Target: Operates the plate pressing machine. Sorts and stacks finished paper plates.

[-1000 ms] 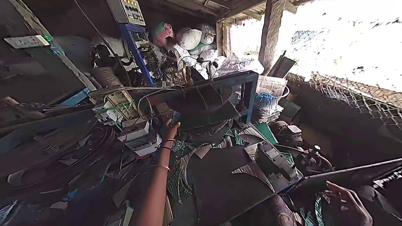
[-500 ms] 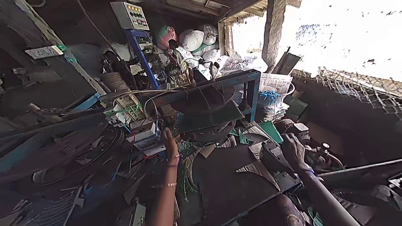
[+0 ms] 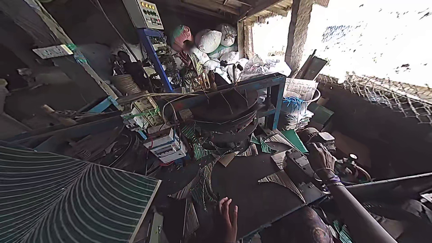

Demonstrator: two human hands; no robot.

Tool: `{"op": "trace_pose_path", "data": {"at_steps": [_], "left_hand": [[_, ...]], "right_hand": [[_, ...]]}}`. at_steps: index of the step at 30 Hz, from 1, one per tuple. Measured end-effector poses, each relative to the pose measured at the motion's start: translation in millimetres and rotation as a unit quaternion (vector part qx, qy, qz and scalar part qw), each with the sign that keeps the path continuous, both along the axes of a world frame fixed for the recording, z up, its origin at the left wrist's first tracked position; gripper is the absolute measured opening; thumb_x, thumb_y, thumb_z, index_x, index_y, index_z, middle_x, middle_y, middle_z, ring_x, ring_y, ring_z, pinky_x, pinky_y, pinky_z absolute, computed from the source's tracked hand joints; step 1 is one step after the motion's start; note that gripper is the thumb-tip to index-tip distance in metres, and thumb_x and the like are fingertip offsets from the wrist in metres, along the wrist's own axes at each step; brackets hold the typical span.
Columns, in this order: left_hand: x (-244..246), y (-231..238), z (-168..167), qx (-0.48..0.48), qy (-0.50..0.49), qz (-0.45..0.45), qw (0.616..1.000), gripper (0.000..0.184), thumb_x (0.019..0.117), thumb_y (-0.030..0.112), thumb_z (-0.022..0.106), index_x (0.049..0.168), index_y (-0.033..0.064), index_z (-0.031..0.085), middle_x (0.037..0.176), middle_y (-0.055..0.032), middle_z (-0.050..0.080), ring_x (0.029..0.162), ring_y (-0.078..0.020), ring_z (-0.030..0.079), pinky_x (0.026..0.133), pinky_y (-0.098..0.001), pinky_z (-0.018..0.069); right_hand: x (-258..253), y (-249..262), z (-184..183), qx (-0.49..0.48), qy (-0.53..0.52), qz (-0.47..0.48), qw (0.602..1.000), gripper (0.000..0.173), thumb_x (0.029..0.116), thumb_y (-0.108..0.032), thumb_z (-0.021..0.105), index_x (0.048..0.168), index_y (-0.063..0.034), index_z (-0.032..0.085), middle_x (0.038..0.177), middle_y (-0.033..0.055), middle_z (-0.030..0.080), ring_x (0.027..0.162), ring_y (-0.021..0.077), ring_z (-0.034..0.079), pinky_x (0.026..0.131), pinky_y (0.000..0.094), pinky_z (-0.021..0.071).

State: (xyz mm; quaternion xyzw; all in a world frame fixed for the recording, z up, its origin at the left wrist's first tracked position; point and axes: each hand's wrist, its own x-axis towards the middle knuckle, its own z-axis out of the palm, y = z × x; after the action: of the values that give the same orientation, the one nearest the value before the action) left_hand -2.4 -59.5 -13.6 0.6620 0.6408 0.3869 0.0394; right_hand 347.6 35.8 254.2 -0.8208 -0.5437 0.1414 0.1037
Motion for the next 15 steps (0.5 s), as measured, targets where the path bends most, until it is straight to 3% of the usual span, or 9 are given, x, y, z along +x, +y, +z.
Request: {"op": "trace_pose_path", "data": {"at_steps": [1,4,8,9,12,15], "left_hand": [[0.4,1.1,-0.7,0.007,0.001,-0.001,1.000,0.047,0.0983,0.045,0.051,0.116,0.0079,0.075,0.128,-0.0158,0.066,0.121,-0.0352,0.060,0.106,-0.0543,0.0434],[0.7,0.5,-2.4,0.017,0.004,-0.007,1.000,0.045,0.0980,0.043,0.052,0.113,0.0077,0.076,0.126,-0.0152,0.067,0.120,-0.0349,0.060,0.107,-0.0541,0.0420],[1.9,0.9,-3.1,0.022,-0.003,-0.002,1.000,0.042,0.0975,0.039,0.054,0.108,0.0071,0.077,0.122,-0.0158,0.068,0.117,-0.0355,0.062,0.107,-0.0530,0.0427],[1.6,1.1,-4.1,0.023,0.000,-0.002,1.000,0.040,0.0974,0.039,0.054,0.107,0.0079,0.078,0.121,-0.0155,0.069,0.116,-0.0350,0.062,0.106,-0.0524,0.0432],[-2.3,-2.4,2.8,-0.009,0.009,-0.014,1.000,0.036,0.0982,0.036,0.056,0.106,0.0088,0.078,0.123,-0.0160,0.068,0.117,-0.0360,0.061,0.106,-0.0526,0.0442],[2.4,0.3,10.8,-0.039,0.001,-0.007,0.999,0.037,0.0988,0.036,0.056,0.109,0.0091,0.078,0.126,-0.0147,0.068,0.120,-0.0341,0.062,0.106,-0.0509,0.0462]], "right_hand": [[2.2,3.2,-12.1,0.046,-0.006,-0.014,0.999,0.042,0.1076,-0.003,0.033,0.143,0.0015,0.055,0.150,0.0273,0.050,0.140,0.0421,0.048,0.114,0.0541,0.0374],[14.9,14.3,-37.8,0.080,-0.018,-0.013,0.997,0.042,0.1081,-0.006,0.033,0.142,0.0004,0.056,0.147,0.0274,0.052,0.136,0.0433,0.051,0.110,0.0567,0.0407],[-1.9,-7.4,-0.9,0.025,0.014,-0.023,0.999,0.044,0.1082,-0.004,0.033,0.149,0.0002,0.048,0.155,0.0257,0.044,0.144,0.0402,0.044,0.115,0.0511,0.0350],[-2.7,-9.3,-11.5,0.095,0.023,-0.059,0.993,0.041,0.1057,-0.002,0.038,0.143,0.0006,0.057,0.150,0.0261,0.051,0.140,0.0412,0.049,0.113,0.0526,0.0380],[16.7,-28.5,-31.3,0.190,0.069,-0.096,0.975,0.037,0.1039,-0.004,0.045,0.137,0.0027,0.060,0.146,0.0302,0.052,0.140,0.0445,0.047,0.114,0.0550,0.0377],[4.0,-42.5,2.4,0.186,0.082,-0.072,0.976,0.042,0.1050,-0.003,0.042,0.145,0.0067,0.050,0.151,0.0342,0.044,0.146,0.0480,0.037,0.120,0.0560,0.0257]]}}
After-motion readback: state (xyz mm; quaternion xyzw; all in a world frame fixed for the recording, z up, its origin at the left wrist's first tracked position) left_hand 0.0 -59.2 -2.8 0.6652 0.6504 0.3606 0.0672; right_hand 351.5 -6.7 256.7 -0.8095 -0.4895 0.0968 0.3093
